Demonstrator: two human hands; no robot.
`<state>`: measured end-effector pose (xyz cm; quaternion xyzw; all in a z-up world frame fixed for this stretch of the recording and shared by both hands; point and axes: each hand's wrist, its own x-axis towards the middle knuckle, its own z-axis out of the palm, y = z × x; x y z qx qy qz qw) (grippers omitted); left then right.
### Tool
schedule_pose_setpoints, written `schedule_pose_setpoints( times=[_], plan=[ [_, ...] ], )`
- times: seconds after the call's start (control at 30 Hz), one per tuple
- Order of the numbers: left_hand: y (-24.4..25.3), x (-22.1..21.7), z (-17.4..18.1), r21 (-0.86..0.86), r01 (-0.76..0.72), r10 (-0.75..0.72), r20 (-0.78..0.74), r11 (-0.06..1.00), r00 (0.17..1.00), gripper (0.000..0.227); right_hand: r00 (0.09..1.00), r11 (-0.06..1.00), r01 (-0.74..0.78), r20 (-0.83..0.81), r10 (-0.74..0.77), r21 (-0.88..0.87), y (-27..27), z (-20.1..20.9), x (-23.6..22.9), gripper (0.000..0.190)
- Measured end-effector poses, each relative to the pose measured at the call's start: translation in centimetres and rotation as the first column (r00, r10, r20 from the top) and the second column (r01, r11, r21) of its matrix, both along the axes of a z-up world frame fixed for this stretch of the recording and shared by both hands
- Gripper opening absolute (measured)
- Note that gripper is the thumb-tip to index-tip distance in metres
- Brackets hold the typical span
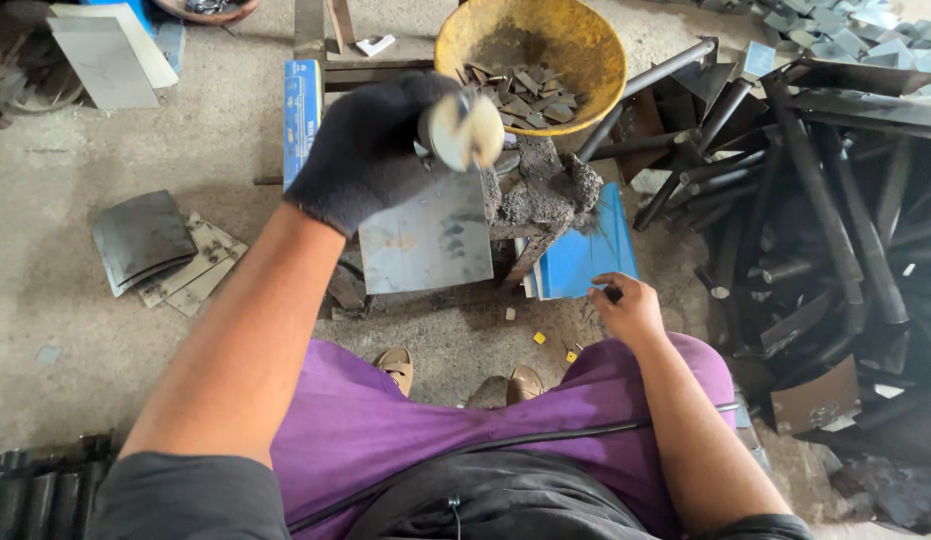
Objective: The person sits on the floor and welds a metal pipe using a handheld welding torch. They hold the pipe with a gloved hand while applying the torch to the seam, creating bright sparks. The person then picks up a larger metal pipe and continues welding it in a similar manner.
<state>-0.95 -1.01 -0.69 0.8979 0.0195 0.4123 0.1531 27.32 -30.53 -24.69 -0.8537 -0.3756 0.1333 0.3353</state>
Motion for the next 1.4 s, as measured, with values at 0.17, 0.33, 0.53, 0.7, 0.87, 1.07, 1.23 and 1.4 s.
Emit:
schedule_pose_setpoints(
  times=[0.17,0.33,0.53,0.7,0.87,1.07,1.23,1.4],
  plan=[
    [-1.3,-0.6,-0.4,-0.03,0.036,-0.033,0.094,0.999,0.995,0.049,1.0,0.999,-0.023,0.007,0.023,0.023,0.2,0.3,-0.1,0.029],
    [-1.1,-2.2,-5.3,-0.321,-0.167,0.201,0.074,0.932,0.977,0.062,0.994,0.999,-0.034,-0.103,0.036,0.021,1.4,1.7,0.0,0.029],
    [2.6,-4.8,-18.1,-0.596,-0.612,0.582,-0.278,0.52,0.764,0.034,0.991,0.983,-0.102,0.102,0.086,0.156,5.8,0.3,5.0,0.038],
    [5.8,-3.8,-23.2,-0.493,-0.752,0.493,-0.568,0.438,0.659,0.047,0.938,0.929,-0.242,0.311,0.152,0.278,13.8,0.6,8.5,0.043],
    [7.1,-1.3,-26.6,-0.514,-0.722,0.518,-0.503,0.463,0.691,0.04,0.939,0.976,-0.194,0.308,0.155,0.101,25.7,6.0,7.1,0.027],
    [6.6,1.2,-29.8,-0.568,-0.72,0.645,-0.385,0.398,0.66,0.028,0.653,0.918,-0.395,0.694,0.303,-0.029,35.6,4.5,10.8,0.027],
    [5.6,0.7,-28.1,-0.648,-0.663,0.614,-0.362,0.375,0.701,0.025,0.74,0.962,-0.274,0.634,0.222,-0.017,38.6,1.9,12.7,0.038],
    [5.5,0.6,-27.8,-0.65,-0.641,0.618,-0.321,0.407,0.718,0.025,0.742,0.97,-0.202,0.625,0.242,-0.136,39.8,1.1,13.9,0.034]
  ],
)
